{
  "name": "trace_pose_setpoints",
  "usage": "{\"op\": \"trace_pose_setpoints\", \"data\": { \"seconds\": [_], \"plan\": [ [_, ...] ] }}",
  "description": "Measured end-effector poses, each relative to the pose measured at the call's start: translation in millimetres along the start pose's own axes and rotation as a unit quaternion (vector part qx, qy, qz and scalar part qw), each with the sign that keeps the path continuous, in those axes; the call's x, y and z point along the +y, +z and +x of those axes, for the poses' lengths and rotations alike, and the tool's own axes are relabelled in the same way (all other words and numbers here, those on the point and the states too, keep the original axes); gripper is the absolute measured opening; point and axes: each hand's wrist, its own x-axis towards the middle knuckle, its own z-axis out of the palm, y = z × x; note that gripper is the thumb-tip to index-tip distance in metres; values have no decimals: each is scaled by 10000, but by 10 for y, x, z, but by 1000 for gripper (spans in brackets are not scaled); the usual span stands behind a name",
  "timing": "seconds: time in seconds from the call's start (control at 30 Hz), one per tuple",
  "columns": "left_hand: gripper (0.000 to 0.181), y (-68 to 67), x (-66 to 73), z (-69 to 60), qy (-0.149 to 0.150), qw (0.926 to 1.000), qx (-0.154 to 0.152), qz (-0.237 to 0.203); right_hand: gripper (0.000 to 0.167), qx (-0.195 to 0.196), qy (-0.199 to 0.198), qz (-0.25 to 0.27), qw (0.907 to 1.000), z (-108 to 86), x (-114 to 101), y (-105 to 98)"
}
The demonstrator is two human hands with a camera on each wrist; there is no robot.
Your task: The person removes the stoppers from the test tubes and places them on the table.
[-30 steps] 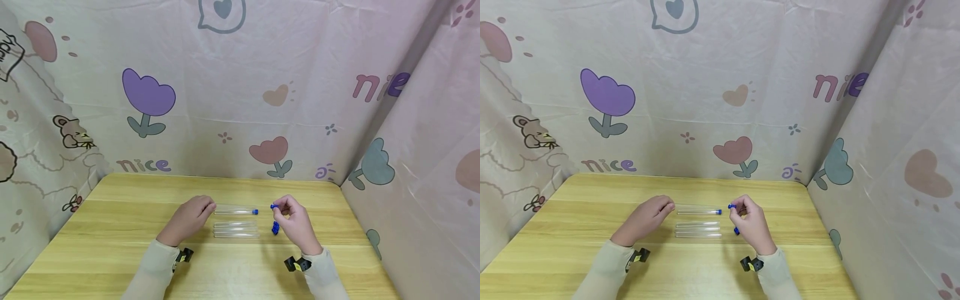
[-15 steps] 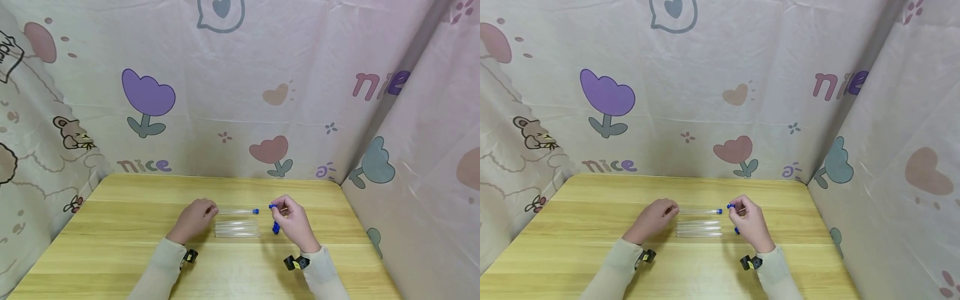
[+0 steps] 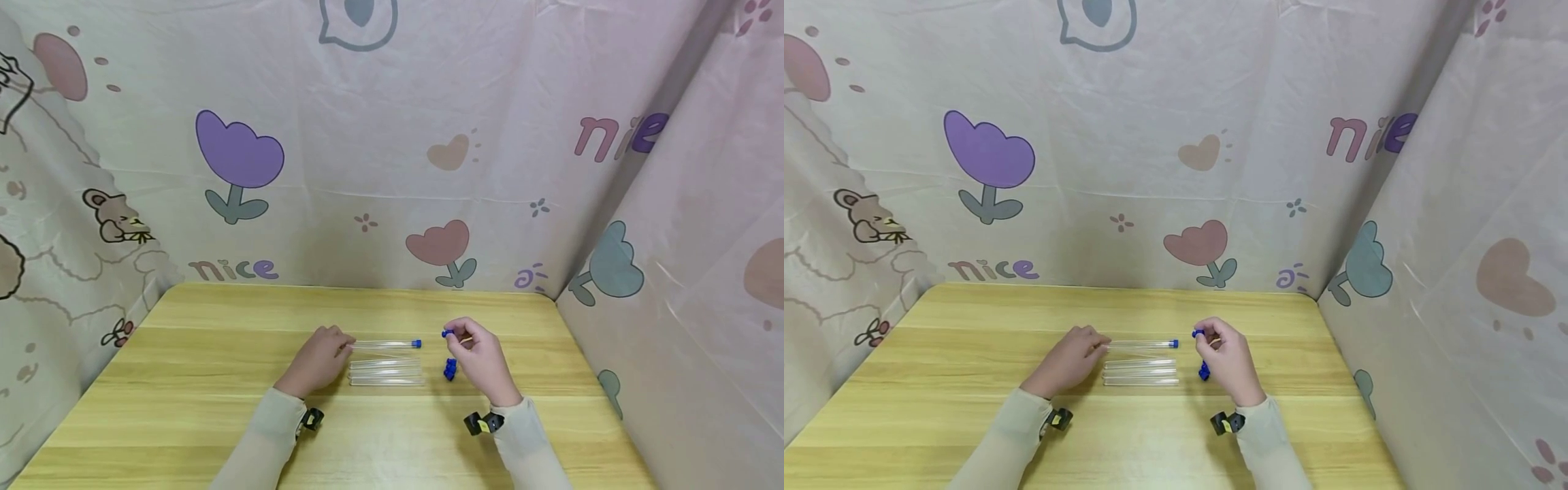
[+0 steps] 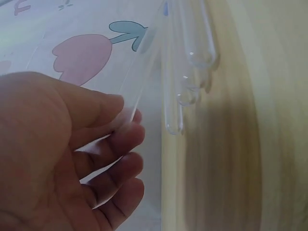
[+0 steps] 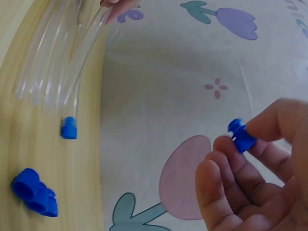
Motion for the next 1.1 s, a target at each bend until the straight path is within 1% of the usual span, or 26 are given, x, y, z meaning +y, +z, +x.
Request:
{"op": "trace_pose_setpoints", "data": {
  "seconds": [0.17,0.3,0.43,0.6,0.73,0.83,0.97,1.1],
  "plan": [
    [16,11,2,1,-164,9995,-29,-278,14,10,347,-323,9989,38,99,16],
    [10,36,-11,4,-298,9991,-76,-287,14,-18,635,-649,9959,60,196,26],
    [9,66,-29,1,-369,9990,-94,-255,11,-112,844,-834,9929,77,308,32],
    [10,81,-35,-3,-345,9988,-154,-300,8,-184,943,-1157,9886,106,493,44],
    [11,82,-34,-12,-448,9976,-300,-423,6,-360,1087,-1309,9848,112,619,58],
    [10,85,-35,-20,-521,9969,-369,-471,5,-485,1188,-1305,9831,114,679,64],
    [9,97,-46,-18,-492,9973,-330,-423,4,-537,1245,-1355,9815,107,739,63],
    [9,109,-55,-9,-455,9975,-344,-412,5,-575,1311,-1521,9779,99,797,61]
  ]
}}
